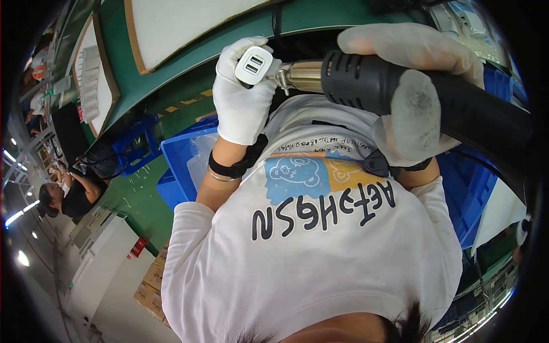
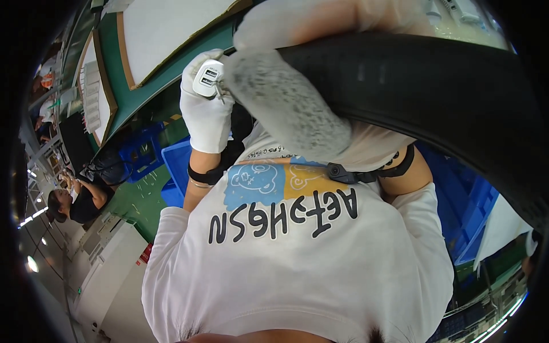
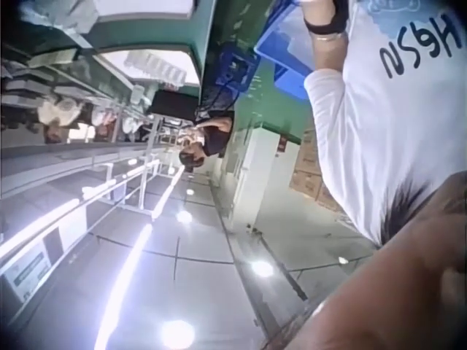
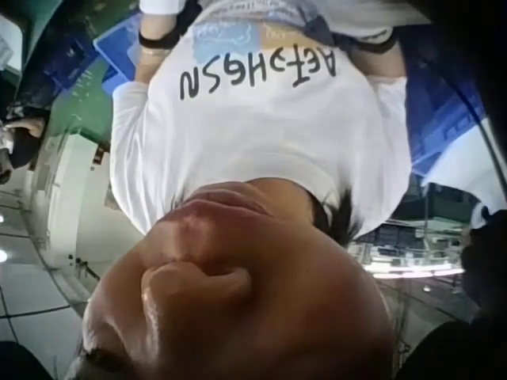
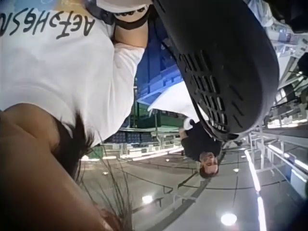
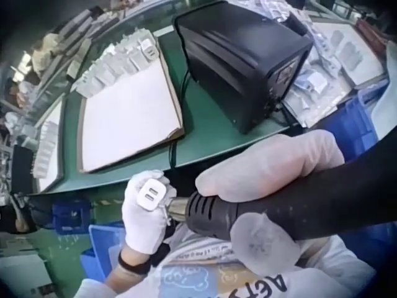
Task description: The person holds a power adapter, applies heat to its seams with a heat gun, and places it on a tray before picking up another one to repeat the process.
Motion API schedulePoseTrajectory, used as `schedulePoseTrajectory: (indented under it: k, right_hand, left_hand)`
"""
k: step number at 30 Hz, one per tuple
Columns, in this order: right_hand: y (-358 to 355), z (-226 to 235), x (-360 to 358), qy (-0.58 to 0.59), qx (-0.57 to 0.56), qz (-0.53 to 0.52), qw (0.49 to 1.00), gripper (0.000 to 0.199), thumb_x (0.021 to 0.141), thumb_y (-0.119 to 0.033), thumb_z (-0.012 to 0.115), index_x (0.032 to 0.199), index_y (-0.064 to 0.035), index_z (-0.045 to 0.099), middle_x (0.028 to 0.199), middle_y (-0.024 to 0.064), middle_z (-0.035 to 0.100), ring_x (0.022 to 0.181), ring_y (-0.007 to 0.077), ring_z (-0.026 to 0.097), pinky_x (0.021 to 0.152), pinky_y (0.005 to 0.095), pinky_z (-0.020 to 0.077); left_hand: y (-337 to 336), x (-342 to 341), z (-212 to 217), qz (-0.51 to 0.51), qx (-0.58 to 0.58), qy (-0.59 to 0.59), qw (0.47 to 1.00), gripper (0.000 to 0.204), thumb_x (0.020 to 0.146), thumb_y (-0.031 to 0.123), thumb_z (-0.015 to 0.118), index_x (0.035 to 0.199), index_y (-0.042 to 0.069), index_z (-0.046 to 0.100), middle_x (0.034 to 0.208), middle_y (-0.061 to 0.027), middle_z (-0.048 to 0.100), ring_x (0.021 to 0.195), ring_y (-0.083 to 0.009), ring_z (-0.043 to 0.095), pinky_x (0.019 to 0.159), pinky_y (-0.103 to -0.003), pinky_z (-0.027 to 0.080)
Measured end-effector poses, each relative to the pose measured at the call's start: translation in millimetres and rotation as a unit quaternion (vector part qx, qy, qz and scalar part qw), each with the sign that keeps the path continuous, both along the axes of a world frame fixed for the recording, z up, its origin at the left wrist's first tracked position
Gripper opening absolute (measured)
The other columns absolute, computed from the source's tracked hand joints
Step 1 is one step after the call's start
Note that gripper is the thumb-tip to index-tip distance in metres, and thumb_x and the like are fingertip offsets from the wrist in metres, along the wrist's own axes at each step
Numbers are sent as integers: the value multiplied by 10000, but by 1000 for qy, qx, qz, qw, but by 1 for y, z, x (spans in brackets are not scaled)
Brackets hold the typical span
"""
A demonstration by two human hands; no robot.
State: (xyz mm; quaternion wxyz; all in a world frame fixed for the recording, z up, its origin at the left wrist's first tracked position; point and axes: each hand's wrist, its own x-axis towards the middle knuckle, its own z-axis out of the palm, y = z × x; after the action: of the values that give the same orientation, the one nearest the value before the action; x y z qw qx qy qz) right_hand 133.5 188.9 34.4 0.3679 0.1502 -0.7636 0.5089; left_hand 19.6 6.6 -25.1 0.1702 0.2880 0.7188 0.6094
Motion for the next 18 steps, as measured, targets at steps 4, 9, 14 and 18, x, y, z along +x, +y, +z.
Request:
schedulePoseTrajectory:
  k: [4,9,14,18]
  right_hand:
    - [-10,-1,6,-34,-92,-13,995,295,757,-198,628,930,40,619,916,185,642,766,231,641,701,294,517]
    - [-10,-5,6,-26,-108,-69,991,299,796,-238,573,894,40,623,861,175,645,710,215,634,667,284,515]
    - [-4,-8,5,19,-73,-146,986,356,838,-298,514,861,39,625,801,161,648,659,196,624,633,270,510]
    - [5,-9,12,5,-64,-216,974,416,848,-353,474,825,35,622,783,156,650,651,190,620,616,261,505]
  left_hand:
    - [-1,0,-1,-5,-3,3,1000,383,690,-115,619,1024,47,526,973,-36,543,864,-107,545,771,-222,458]
    - [-3,0,-2,11,-32,-35,999,388,695,-110,615,1035,51,520,974,-42,542,860,-112,547,770,-229,464]
    - [-1,1,3,-23,2,-13,1000,390,760,-27,599,1124,52,482,972,-55,544,839,-109,553,735,-231,471]
    - [-5,-5,15,-47,-6,-249,967,398,863,187,546,1209,38,417,980,-99,543,814,-169,567,684,-242,477]
